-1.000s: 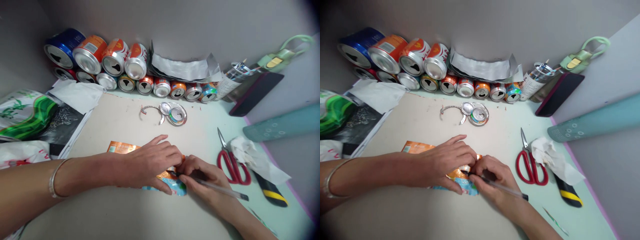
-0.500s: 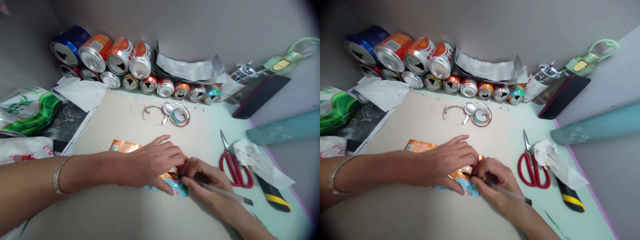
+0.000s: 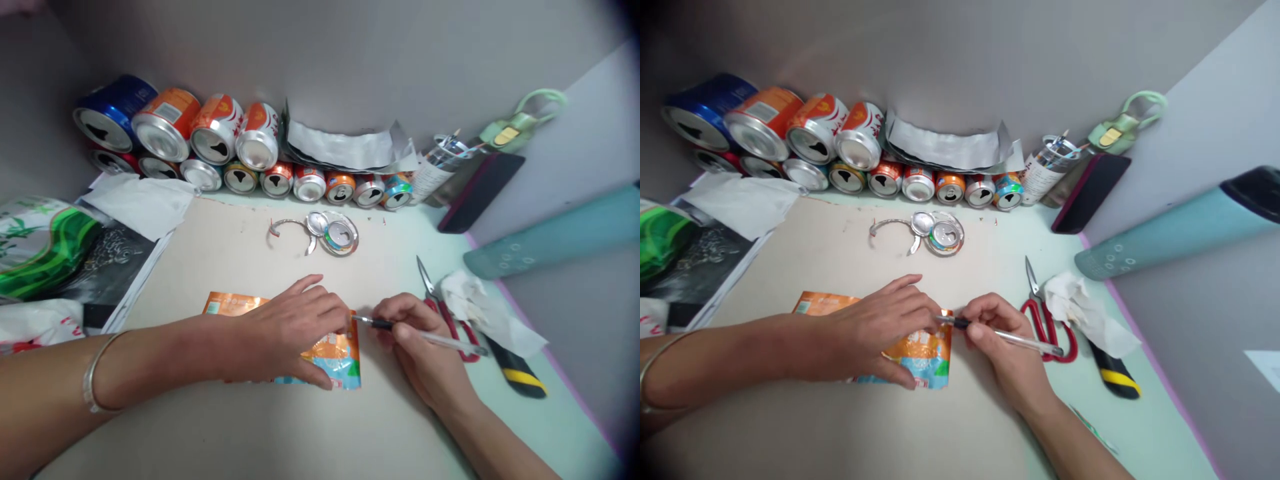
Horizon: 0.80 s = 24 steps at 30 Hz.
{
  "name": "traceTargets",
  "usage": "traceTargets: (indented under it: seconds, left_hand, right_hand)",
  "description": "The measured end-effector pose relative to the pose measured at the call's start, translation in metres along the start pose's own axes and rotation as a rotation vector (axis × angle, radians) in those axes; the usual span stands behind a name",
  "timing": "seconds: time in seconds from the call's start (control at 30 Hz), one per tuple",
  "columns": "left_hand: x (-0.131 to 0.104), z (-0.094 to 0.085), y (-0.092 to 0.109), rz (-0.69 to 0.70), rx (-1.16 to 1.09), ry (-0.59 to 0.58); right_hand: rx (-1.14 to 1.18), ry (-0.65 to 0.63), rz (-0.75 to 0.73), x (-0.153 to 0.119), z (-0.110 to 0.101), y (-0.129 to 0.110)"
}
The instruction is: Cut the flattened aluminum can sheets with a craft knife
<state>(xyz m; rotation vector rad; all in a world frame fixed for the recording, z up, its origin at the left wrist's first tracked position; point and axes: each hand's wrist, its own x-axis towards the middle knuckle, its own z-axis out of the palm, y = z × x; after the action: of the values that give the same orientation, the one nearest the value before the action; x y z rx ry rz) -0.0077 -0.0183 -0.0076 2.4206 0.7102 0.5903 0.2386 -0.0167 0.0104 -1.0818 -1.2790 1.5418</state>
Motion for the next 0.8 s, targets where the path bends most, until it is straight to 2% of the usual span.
traceTargets:
  seconds: [0.17, 0.27, 0.43, 0.53, 0.6, 0.67, 0.73, 0.8]
  left_hand:
    - [0.0, -0.006, 0.003, -0.017, -0.037, -0.03]
    - [-0.001, -0.011, 0.006, -0.039, -0.048, -0.071]
    - [0.0, -0.02, 0.016, -0.035, -0.012, -0.064]
    - [-0.001, -0.026, 0.025, -0.065, 0.047, -0.08]
    - [-0.002, -0.028, 0.032, -0.125, 0.101, -0.159]
    - [-0.001, -0.03, 0.04, -0.222, 0.176, -0.307]
    - [0.001, -0.034, 0.05, -0.312, 0.245, -0.442]
    - [0.004, -0.041, 0.059, -0.381, 0.271, -0.512]
  right_hand:
    - [0.185, 0.003, 0.035, 0.005, -0.003, -0.006]
    - [0.172, 0.026, 0.047, 0.004, -0.003, -0.006]
    - [-0.146, -0.014, -0.015, -0.006, -0.003, -0.011]
    - [-0.358, -0.097, -0.147, -0.012, -0.004, -0.02]
    - [-0.53, -0.188, -0.248, -0.016, -0.006, -0.027]
    - [-0.68, -0.305, -0.313, -0.021, -0.005, -0.031]
    - [-0.781, -0.427, -0.331, -0.025, -0.003, -0.033]
    - [-0.87, -0.529, -0.302, -0.029, 0.0, -0.03]
